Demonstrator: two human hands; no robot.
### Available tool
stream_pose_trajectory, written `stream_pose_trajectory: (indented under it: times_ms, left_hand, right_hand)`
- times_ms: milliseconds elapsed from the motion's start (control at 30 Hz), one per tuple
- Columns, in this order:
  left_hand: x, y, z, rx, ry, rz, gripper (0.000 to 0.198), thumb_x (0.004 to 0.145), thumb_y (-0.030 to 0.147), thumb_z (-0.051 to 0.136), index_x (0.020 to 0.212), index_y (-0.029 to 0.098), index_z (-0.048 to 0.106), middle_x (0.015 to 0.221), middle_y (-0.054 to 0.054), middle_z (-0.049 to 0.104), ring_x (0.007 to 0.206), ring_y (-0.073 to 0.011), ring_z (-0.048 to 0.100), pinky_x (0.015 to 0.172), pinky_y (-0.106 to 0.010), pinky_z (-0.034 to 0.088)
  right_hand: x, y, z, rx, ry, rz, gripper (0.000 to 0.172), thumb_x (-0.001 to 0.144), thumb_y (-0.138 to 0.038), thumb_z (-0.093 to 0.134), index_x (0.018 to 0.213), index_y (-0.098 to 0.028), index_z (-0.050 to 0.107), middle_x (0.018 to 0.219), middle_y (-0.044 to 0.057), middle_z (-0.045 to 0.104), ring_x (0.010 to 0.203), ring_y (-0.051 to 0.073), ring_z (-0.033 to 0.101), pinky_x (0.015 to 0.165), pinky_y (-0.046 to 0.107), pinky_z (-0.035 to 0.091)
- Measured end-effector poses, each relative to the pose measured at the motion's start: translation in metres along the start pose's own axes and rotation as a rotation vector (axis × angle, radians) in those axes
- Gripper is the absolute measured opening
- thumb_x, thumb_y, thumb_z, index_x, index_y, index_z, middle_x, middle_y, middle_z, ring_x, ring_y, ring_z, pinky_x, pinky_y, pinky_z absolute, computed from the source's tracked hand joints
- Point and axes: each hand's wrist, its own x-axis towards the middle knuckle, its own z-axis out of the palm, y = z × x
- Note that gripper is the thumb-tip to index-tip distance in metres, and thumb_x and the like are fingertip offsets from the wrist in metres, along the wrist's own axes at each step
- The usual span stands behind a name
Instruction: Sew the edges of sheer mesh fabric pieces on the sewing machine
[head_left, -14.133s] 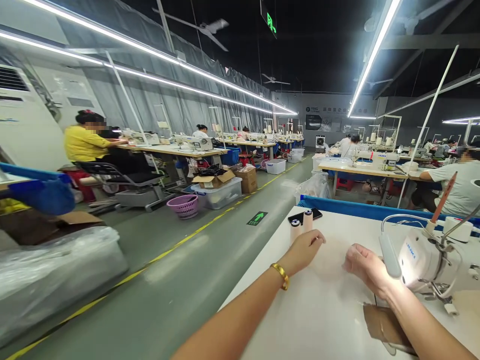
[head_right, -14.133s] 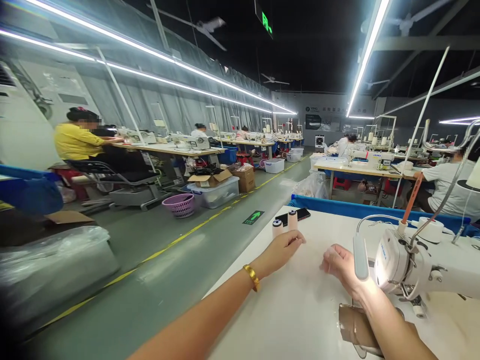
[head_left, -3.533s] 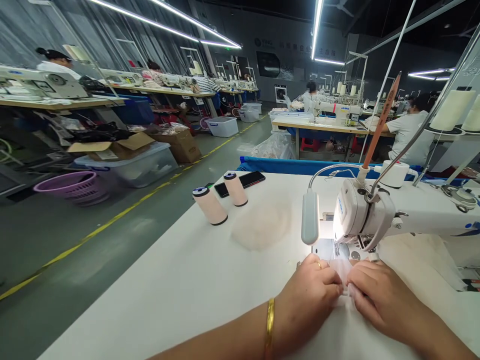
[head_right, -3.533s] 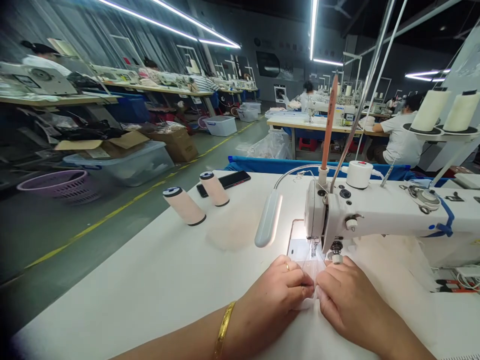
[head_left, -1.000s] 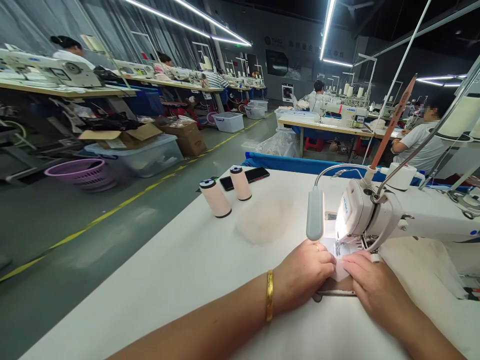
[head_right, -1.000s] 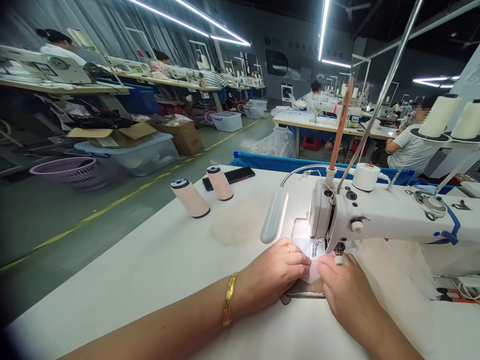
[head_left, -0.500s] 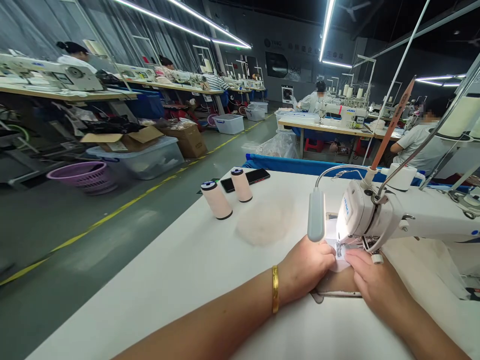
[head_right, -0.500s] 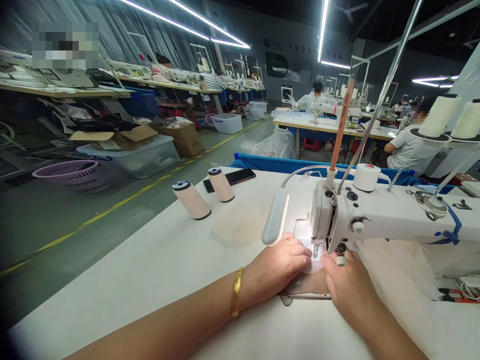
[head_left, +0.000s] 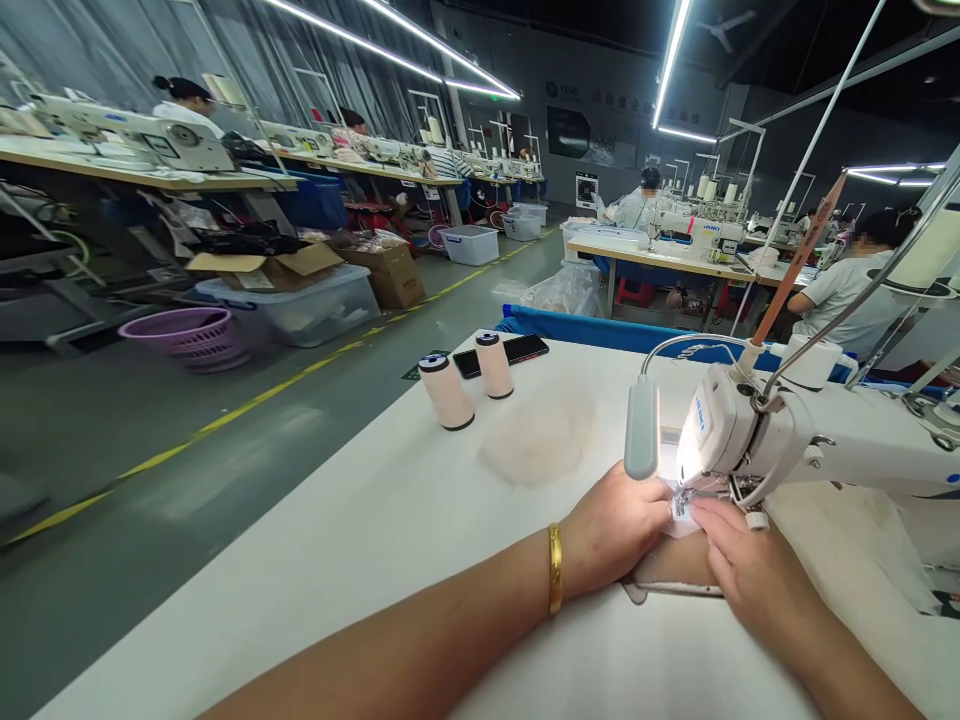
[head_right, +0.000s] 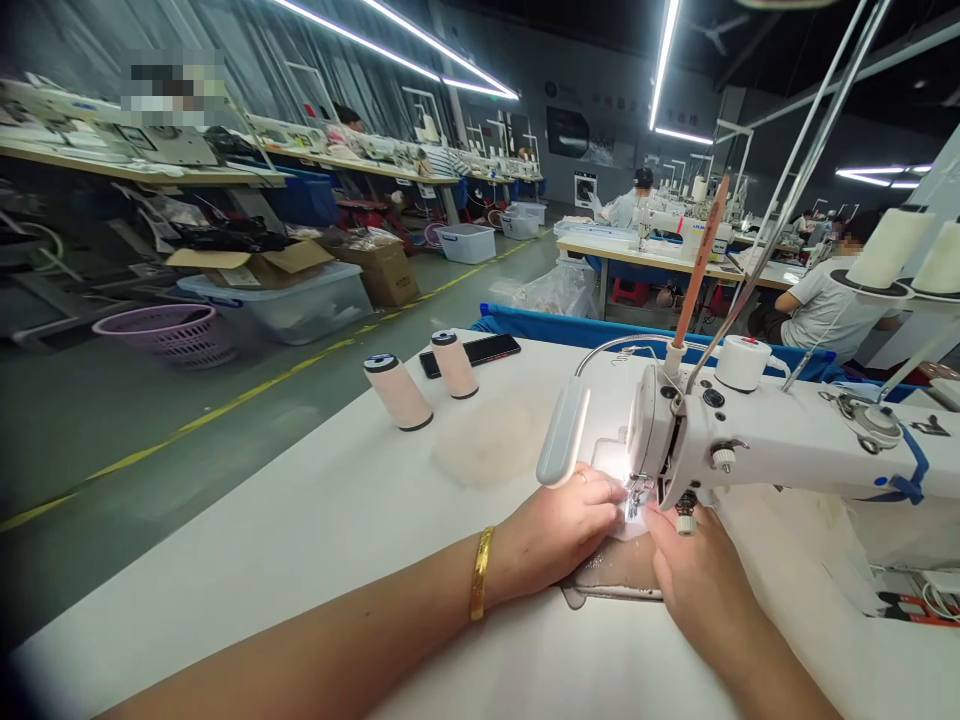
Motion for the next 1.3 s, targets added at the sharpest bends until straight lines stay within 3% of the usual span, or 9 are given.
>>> stream_pose_trajectory:
  times_ms: [67,133,233,300,367,433,567,767,1300]
  left_hand:
    - [0.001,0.004,-0.007,0.017,-0.033,-0.069,0.009,0.098,0.024,0.061,0.091,0.019,0.064,0.104,-0.007,0.071,0.097,-0.0238,0.065,0.092,-0.037,0.048]
    - [0.001,0.01,-0.014,0.042,-0.076,-0.148,0.028,0.092,0.043,0.074,0.099,0.018,0.064,0.101,-0.008,0.07,0.092,-0.0262,0.064,0.086,-0.039,0.048]
    - [0.0,0.018,-0.022,0.067,-0.135,-0.185,0.051,0.082,0.067,0.078,0.083,0.018,0.064,0.084,-0.006,0.065,0.076,-0.024,0.058,0.075,-0.038,0.046]
    - [-0.002,0.023,-0.024,0.029,-0.137,-0.155,0.057,0.081,0.071,0.077,0.069,0.018,0.061,0.08,-0.005,0.061,0.073,-0.0222,0.055,0.072,-0.037,0.043]
    - [-0.004,0.025,-0.025,-0.055,-0.109,-0.117,0.054,0.085,0.067,0.076,0.068,0.018,0.062,0.089,-0.006,0.064,0.077,-0.0214,0.056,0.074,-0.037,0.041]
    - [-0.006,0.025,-0.026,-0.137,-0.106,-0.098,0.042,0.091,0.056,0.074,0.075,0.019,0.065,0.094,-0.004,0.066,0.079,-0.02,0.057,0.076,-0.036,0.04]
    - [-0.007,0.021,-0.025,-0.168,-0.167,-0.127,0.021,0.1,0.03,0.061,0.082,0.018,0.062,0.082,-0.001,0.064,0.072,-0.0178,0.055,0.07,-0.034,0.038]
    - [-0.011,0.02,-0.014,-0.119,-0.065,-0.023,0.019,0.098,0.017,0.057,0.084,0.019,0.07,0.09,-0.004,0.068,0.079,-0.0195,0.057,0.071,-0.035,0.04]
    - [-0.014,0.022,-0.006,-0.098,0.008,-0.003,0.014,0.1,0.02,0.06,0.096,0.023,0.073,0.094,-0.002,0.074,0.084,-0.0208,0.064,0.081,-0.039,0.042]
  right_hand:
    - [0.0,0.002,-0.002,0.006,-0.009,-0.014,0.053,0.092,-0.007,0.047,0.138,-0.025,0.067,0.122,0.013,0.076,0.103,0.029,0.073,0.085,0.042,0.063]
    - [0.0,0.002,-0.006,0.03,-0.002,-0.029,0.054,0.092,-0.006,0.045,0.139,-0.023,0.065,0.123,0.014,0.075,0.101,0.029,0.074,0.082,0.043,0.064]
    - [0.001,-0.004,-0.015,0.137,0.065,-0.068,0.053,0.094,-0.004,0.041,0.138,-0.025,0.062,0.124,0.012,0.074,0.104,0.027,0.073,0.083,0.042,0.063]
    - [0.003,-0.013,-0.022,0.25,0.086,-0.123,0.049,0.097,-0.004,0.039,0.135,-0.026,0.06,0.125,0.01,0.073,0.112,0.026,0.07,0.089,0.041,0.061]
    - [0.006,-0.022,-0.03,0.341,0.049,-0.171,0.041,0.099,-0.006,0.039,0.129,-0.026,0.06,0.12,0.009,0.073,0.112,0.025,0.068,0.089,0.039,0.059]
    - [0.009,-0.028,-0.035,0.354,-0.031,-0.172,0.033,0.099,-0.006,0.039,0.114,-0.025,0.063,0.104,0.008,0.071,0.098,0.025,0.067,0.078,0.036,0.057]
    - [0.009,-0.026,-0.035,0.22,-0.136,-0.131,0.027,0.094,-0.003,0.042,0.086,-0.023,0.059,0.085,0.004,0.062,0.08,0.023,0.059,0.067,0.033,0.05]
    - [0.003,-0.019,-0.029,0.189,-0.081,-0.162,0.033,0.092,0.003,0.042,0.095,-0.022,0.064,0.108,0.006,0.071,0.094,0.024,0.061,0.079,0.036,0.052]
    - [0.002,-0.016,-0.023,0.095,-0.017,-0.128,0.036,0.087,0.001,0.047,0.099,-0.025,0.068,0.098,0.006,0.074,0.098,0.027,0.067,0.082,0.037,0.056]
